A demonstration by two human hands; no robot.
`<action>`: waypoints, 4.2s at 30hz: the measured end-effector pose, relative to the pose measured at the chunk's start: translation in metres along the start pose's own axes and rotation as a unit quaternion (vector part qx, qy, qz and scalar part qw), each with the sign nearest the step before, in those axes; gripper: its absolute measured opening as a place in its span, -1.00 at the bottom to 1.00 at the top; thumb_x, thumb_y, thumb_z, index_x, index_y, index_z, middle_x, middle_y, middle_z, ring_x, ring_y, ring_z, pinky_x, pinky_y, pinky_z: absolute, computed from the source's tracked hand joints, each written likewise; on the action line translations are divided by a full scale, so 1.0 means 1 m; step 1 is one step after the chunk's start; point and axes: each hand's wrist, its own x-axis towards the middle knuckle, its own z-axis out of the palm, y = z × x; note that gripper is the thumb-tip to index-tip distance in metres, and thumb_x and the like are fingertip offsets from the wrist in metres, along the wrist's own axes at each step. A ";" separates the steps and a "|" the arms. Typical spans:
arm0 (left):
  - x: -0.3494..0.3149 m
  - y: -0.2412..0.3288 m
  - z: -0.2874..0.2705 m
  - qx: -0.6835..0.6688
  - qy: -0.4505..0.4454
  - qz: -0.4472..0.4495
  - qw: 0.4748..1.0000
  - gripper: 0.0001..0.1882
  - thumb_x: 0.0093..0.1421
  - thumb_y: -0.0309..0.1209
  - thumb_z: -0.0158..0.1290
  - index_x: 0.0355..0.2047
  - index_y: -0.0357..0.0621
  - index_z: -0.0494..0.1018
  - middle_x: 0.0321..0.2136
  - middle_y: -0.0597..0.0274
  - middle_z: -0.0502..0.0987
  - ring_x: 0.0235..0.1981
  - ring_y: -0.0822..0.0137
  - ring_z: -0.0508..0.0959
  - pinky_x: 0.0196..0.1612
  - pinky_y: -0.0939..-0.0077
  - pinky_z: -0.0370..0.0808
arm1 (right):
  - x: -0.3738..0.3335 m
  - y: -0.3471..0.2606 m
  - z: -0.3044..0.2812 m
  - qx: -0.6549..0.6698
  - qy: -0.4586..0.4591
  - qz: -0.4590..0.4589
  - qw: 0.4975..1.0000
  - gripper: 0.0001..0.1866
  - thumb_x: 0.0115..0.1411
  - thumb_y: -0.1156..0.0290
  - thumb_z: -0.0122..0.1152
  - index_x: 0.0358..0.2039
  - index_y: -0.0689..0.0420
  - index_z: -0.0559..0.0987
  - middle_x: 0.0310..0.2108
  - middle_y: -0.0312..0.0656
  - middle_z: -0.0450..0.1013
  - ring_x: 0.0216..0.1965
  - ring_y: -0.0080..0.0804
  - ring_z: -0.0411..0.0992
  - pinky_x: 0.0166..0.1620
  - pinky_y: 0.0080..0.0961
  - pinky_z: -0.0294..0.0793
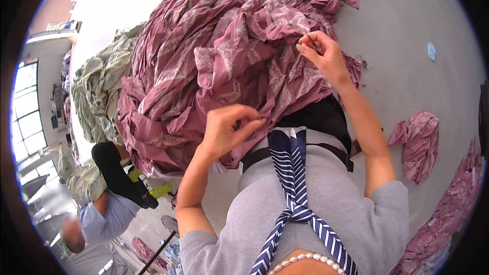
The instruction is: The person removes tags from a pile of pink patterned fabric using a small blade. They repeatedly pick up pieces of fabric, cut the tags, and place the fabric back on the pile.
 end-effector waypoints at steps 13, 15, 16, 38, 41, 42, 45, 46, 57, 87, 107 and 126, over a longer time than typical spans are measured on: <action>0.111 -0.011 0.000 0.086 -0.057 0.060 0.993 -0.86 0.05 -0.52 0.17 -0.34 -0.22 0.55 -0.48 0.12 0.56 -0.51 0.38 0.55 -0.43 0.53 0.44 | 0.007 0.069 -0.029 0.071 0.192 0.038 0.978 -0.82 0.23 0.33 0.18 -0.35 0.18 0.48 -0.47 -0.35 0.45 -0.54 -0.75 0.30 -0.47 -0.75 0.28; 0.079 0.003 0.000 0.030 -0.157 0.067 0.985 -0.87 0.06 -0.52 0.16 -0.34 -0.21 0.55 -0.52 0.14 0.56 -0.51 0.44 0.53 -0.43 0.54 0.44 | 0.006 0.065 -0.033 0.108 0.181 0.104 0.972 -0.80 0.24 0.28 0.17 -0.34 0.15 0.47 -0.52 -0.39 0.40 -0.65 -0.79 0.18 -0.60 -0.74 0.11; 0.068 0.005 0.002 0.031 -0.235 0.066 0.969 -0.86 0.03 -0.48 0.19 -0.35 -0.20 0.56 -0.55 0.13 0.54 -0.55 0.35 0.53 -0.44 0.51 0.44 | 0.006 0.063 -0.036 0.126 0.173 0.137 0.967 -0.79 0.25 0.25 0.16 -0.34 0.14 0.47 -0.55 -0.41 0.38 -0.70 -0.81 0.11 -0.67 -0.74 0.02; 0.045 -0.006 0.069 0.008 -0.081 0.181 0.980 -0.74 -0.06 -0.36 0.27 -0.45 -0.20 0.44 -0.25 0.09 0.50 -0.25 0.02 0.50 -0.20 0.32 0.47 | -0.032 0.023 -0.006 0.175 -0.023 0.258 0.950 -0.64 0.22 0.07 0.18 -0.32 0.17 0.54 -0.63 -0.42 0.37 -0.70 -0.76 0.27 -0.71 -0.78 0.03; 0.044 -0.012 0.078 -0.043 -0.135 0.121 0.982 -0.72 0.00 -0.25 0.26 -0.41 -0.20 0.51 -0.29 0.09 0.53 -0.23 0.07 0.52 -0.17 0.32 0.46 | -0.036 0.024 -0.005 0.111 -0.050 0.211 0.970 -0.70 0.16 0.17 0.28 -0.28 0.16 0.58 -0.62 -0.46 0.34 -0.70 -0.79 0.20 -0.68 -0.80 0.04; 0.045 -0.013 0.079 -0.069 -0.152 0.095 0.981 -0.72 0.03 -0.25 0.24 -0.39 -0.21 0.53 -0.29 0.09 0.53 -0.22 0.07 0.52 -0.17 0.32 0.46 | -0.036 0.022 -0.005 0.106 -0.058 0.215 0.969 -0.71 0.15 0.19 0.30 -0.29 0.15 0.58 -0.62 -0.47 0.34 -0.70 -0.79 0.17 -0.68 -0.80 0.04; 0.044 -0.015 0.080 -0.173 -0.076 -0.007 0.982 -0.79 0.15 -0.36 0.16 -0.35 -0.28 0.52 -0.36 0.15 0.55 -0.29 0.31 0.52 -0.19 0.47 0.44 | -0.037 0.013 -0.005 0.052 -0.048 0.208 0.976 -0.75 0.13 0.24 0.31 -0.35 0.17 0.58 -0.59 -0.46 0.34 -0.59 -0.79 0.22 -0.57 -0.75 0.14; 0.043 -0.016 0.080 -0.198 -0.046 -0.042 0.978 -0.81 0.18 -0.39 0.13 -0.34 -0.31 0.51 -0.36 0.21 0.55 -0.31 0.42 0.50 -0.19 0.54 0.42 | -0.038 0.009 -0.005 0.031 -0.046 0.200 0.978 -0.76 0.13 0.25 0.32 -0.36 0.18 0.57 -0.59 -0.46 0.35 -0.57 -0.79 0.23 -0.55 -0.74 0.17; 0.059 -0.020 0.064 -0.469 0.053 -0.223 0.853 -0.62 0.29 -0.28 -0.02 0.03 -0.26 0.35 -0.33 0.18 0.56 -0.36 0.44 0.58 -0.45 0.61 0.57 | -0.067 -0.024 0.021 -0.095 -0.077 -0.062 0.991 -0.85 0.04 0.55 0.31 -0.35 0.22 0.53 -0.49 -0.25 0.42 -0.50 -0.60 0.36 -0.42 -0.64 0.36; 0.082 0.003 0.036 -0.188 0.085 -0.085 0.975 -0.40 -0.09 -0.70 0.02 0.05 -0.17 0.37 -0.37 0.35 0.45 -0.32 0.55 0.44 -0.20 0.72 0.37 | -0.058 -0.026 0.027 0.132 0.109 -0.025 0.985 -0.85 0.29 0.42 0.06 -0.43 0.14 0.43 -0.60 -0.51 0.25 -0.62 -0.82 0.13 -0.55 -0.80 0.14; 0.082 -0.004 -0.006 -0.486 0.062 -0.131 0.862 -0.42 -0.09 -0.66 -0.16 0.04 -0.30 0.36 -0.29 0.22 0.55 -0.34 0.52 0.52 -0.23 0.69 0.44 | -0.011 -0.072 0.011 -0.266 -0.219 -0.112 0.932 -0.72 0.06 0.28 0.31 -0.26 0.16 0.56 -0.42 -0.16 0.52 -0.56 -0.41 0.41 -0.44 -0.57 0.37; 0.087 0.007 0.002 -0.456 -0.103 -0.109 0.877 -0.68 -0.01 -0.59 0.28 -0.23 -0.26 0.46 -0.41 0.36 0.54 -0.40 0.59 0.54 -0.31 0.74 0.51 | -0.003 -0.085 0.004 -0.067 -0.149 -0.004 0.987 -0.88 0.15 0.47 0.26 -0.38 0.25 0.55 -0.55 -0.44 0.36 -0.50 -0.76 0.22 -0.44 -0.74 0.25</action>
